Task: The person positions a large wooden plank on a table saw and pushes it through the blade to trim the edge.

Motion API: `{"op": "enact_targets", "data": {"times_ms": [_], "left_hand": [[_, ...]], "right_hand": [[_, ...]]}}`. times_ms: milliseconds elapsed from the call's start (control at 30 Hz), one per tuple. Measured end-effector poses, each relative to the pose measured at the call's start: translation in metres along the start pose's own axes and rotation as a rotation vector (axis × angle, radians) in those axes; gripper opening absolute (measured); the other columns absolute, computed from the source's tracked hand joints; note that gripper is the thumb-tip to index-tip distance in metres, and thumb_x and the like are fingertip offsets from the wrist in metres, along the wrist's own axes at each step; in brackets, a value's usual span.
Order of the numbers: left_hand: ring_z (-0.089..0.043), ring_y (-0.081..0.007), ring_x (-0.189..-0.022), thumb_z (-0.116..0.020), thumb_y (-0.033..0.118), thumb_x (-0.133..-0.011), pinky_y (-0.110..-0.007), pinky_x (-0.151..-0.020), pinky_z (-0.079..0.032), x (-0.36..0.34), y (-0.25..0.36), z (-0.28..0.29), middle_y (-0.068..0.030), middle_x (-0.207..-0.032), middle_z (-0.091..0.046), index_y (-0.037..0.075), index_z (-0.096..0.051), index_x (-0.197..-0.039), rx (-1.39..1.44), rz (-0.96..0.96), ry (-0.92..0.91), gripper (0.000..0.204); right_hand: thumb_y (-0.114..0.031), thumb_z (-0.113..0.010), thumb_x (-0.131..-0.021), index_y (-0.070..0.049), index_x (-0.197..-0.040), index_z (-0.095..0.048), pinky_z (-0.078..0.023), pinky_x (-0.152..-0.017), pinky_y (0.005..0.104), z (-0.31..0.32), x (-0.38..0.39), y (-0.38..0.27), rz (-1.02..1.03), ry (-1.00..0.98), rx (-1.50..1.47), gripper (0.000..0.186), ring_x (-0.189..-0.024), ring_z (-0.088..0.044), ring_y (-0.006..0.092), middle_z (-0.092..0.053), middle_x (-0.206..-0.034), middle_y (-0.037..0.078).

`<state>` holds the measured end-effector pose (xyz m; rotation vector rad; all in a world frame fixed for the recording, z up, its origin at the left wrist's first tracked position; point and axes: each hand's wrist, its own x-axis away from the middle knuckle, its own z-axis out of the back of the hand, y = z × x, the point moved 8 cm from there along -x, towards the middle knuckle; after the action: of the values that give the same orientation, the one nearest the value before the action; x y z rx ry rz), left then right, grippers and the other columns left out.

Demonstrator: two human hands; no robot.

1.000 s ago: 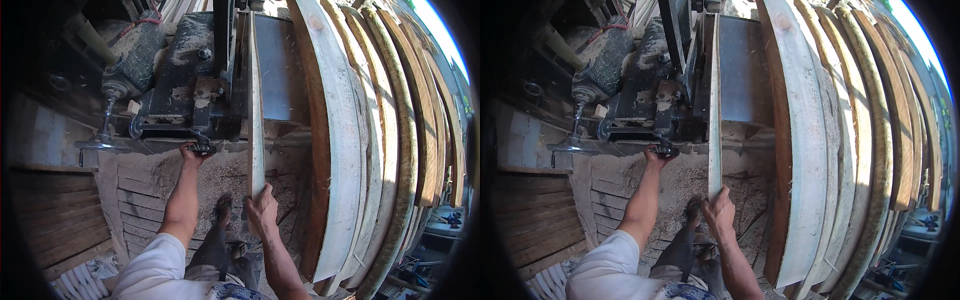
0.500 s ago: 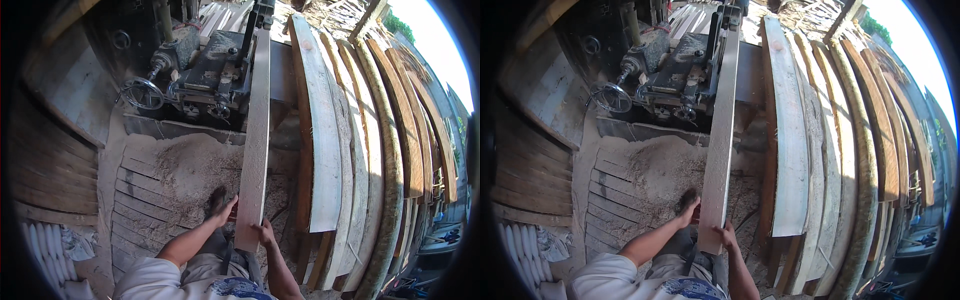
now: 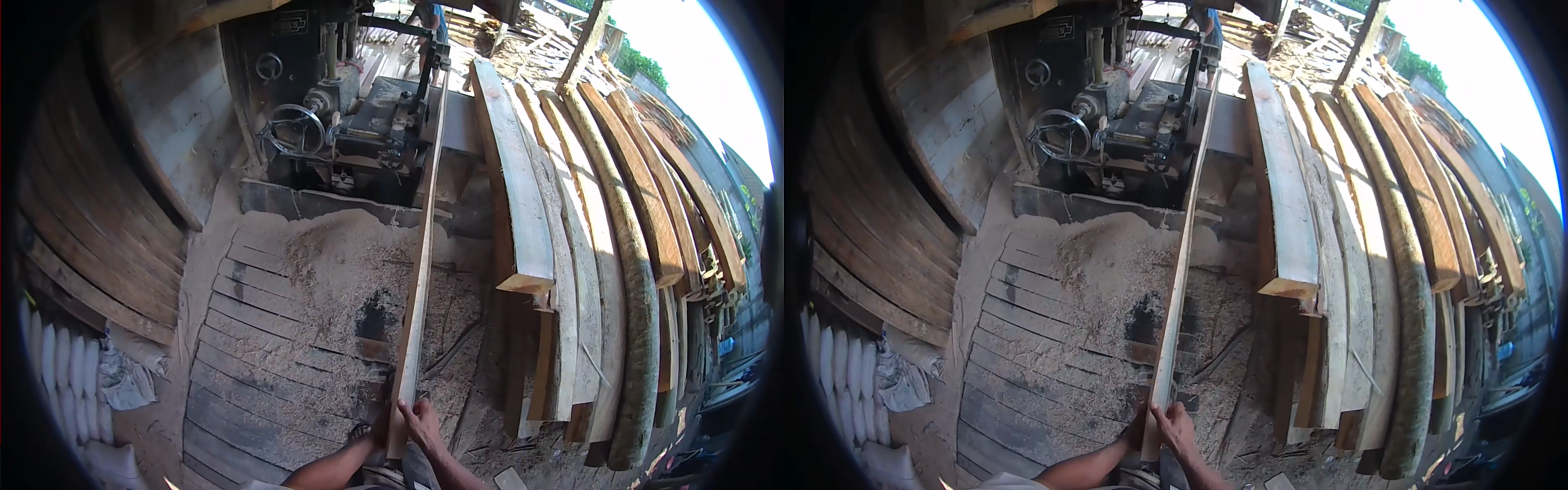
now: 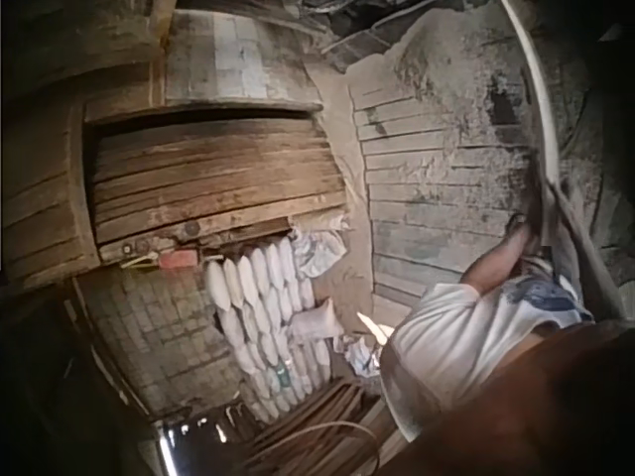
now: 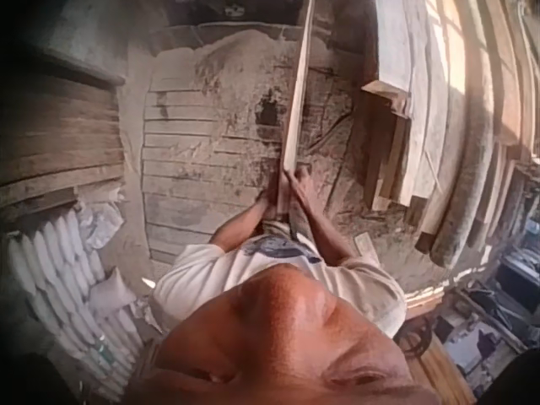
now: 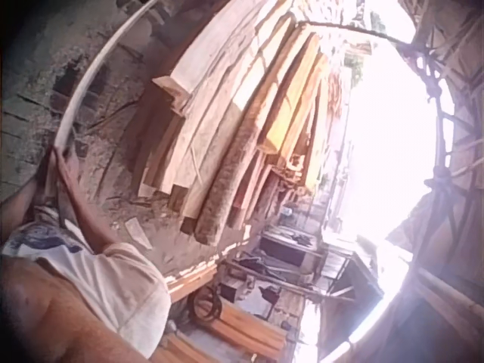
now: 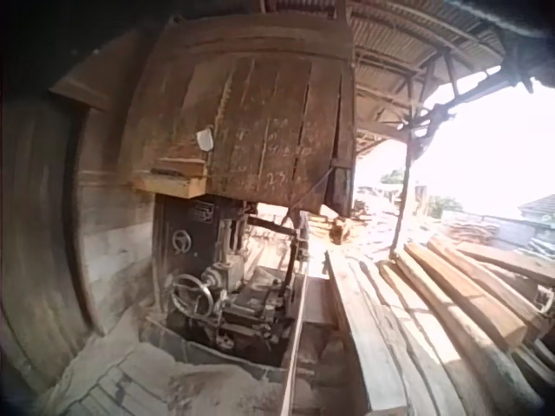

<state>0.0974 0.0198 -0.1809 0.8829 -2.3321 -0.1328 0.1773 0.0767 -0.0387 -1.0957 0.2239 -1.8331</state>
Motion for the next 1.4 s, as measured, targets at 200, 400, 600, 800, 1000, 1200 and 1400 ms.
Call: {"op": "enact_targets", "data": {"times_ms": [200,400,600,800,1000,1200,1400], "left_hand": [[-0.058,-0.0246,-0.108,-0.047,0.053,-0.088,-0.036,-0.089,-0.050,0.174,-0.127,0.028,-0.0144,-0.118,-0.058,0.006,-0.046,-0.135,-0.258,-0.085,0.130,0.066],[-0.052,-0.0247,-0.117,-0.054,0.038,-0.086,-0.036,-0.094,-0.048,0.353,-0.240,0.052,-0.0141,-0.127,-0.052,0.006,-0.040,-0.139,-0.461,-0.240,0.200,0.063],[-0.045,-0.0249,-0.125,-0.061,0.022,-0.085,-0.037,-0.098,-0.045,0.481,-0.367,0.037,-0.0138,-0.137,-0.045,0.005,-0.034,-0.144,-0.628,-0.369,0.198,0.067],[-0.039,-0.0250,-0.133,-0.068,0.007,-0.083,-0.037,-0.102,-0.042,0.541,-0.392,0.006,-0.0135,-0.146,-0.039,0.004,-0.028,-0.148,-0.795,-0.612,0.185,0.076],[-0.041,-0.0250,-0.132,-0.069,0.003,-0.080,-0.036,-0.103,-0.042,0.507,-0.381,0.038,-0.0139,-0.144,-0.041,0.002,-0.029,-0.147,-0.596,-0.540,0.186,0.078],[-0.042,-0.0296,-0.130,-0.073,0.005,-0.077,-0.045,-0.104,-0.042,0.441,-0.326,0.050,-0.0130,-0.145,-0.040,0.008,-0.028,-0.149,-0.108,-0.311,0.199,0.085],[-0.045,-0.0291,-0.126,-0.071,0.014,-0.076,-0.044,-0.102,-0.043,0.362,-0.204,0.022,-0.0136,-0.139,-0.044,0.007,-0.032,-0.145,-0.424,-0.242,0.213,0.079]], "right_hand": [[-0.043,-0.056,-0.094,-0.009,-0.150,-0.030,-0.040,-0.099,0.0341,-0.034,0.015,-0.024,0.376,-0.166,-0.949,0.071,-0.119,-0.049,0.0182,-0.052,-0.131,0.008],[-0.046,-0.059,-0.091,-0.016,-0.153,-0.026,-0.041,-0.093,0.0270,-0.122,0.111,0.090,0.132,-0.229,-0.878,0.077,-0.108,-0.052,0.0143,-0.050,-0.134,0.005],[-0.039,-0.058,-0.093,-0.012,-0.153,-0.024,-0.034,-0.103,0.0272,-0.193,0.272,0.188,0.142,-0.338,-0.944,0.074,-0.121,-0.044,0.0147,-0.043,-0.144,0.005],[-0.036,-0.060,-0.092,-0.010,-0.154,-0.020,-0.029,-0.109,0.0281,-0.205,0.343,0.199,0.217,-0.411,-0.851,0.077,-0.132,-0.037,0.0167,-0.036,-0.151,0.008],[-0.035,-0.061,-0.092,-0.010,-0.153,-0.022,-0.034,-0.104,0.0273,-0.199,0.305,0.167,0.213,-0.415,-0.925,0.077,-0.123,-0.044,0.0156,-0.041,-0.146,0.007],[-0.036,-0.057,-0.093,-0.013,-0.147,-0.037,-0.042,-0.085,0.0265,-0.166,0.229,0.112,0.263,-0.288,-0.941,0.062,-0.094,-0.052,0.0109,-0.057,-0.110,0.001],[-0.037,-0.059,-0.093,-0.011,-0.150,-0.032,-0.040,-0.092,0.0276,-0.122,0.127,0.046,0.294,-0.218,-0.910,0.069,-0.103,-0.052,0.0126,-0.056,-0.122,0.002]]}}
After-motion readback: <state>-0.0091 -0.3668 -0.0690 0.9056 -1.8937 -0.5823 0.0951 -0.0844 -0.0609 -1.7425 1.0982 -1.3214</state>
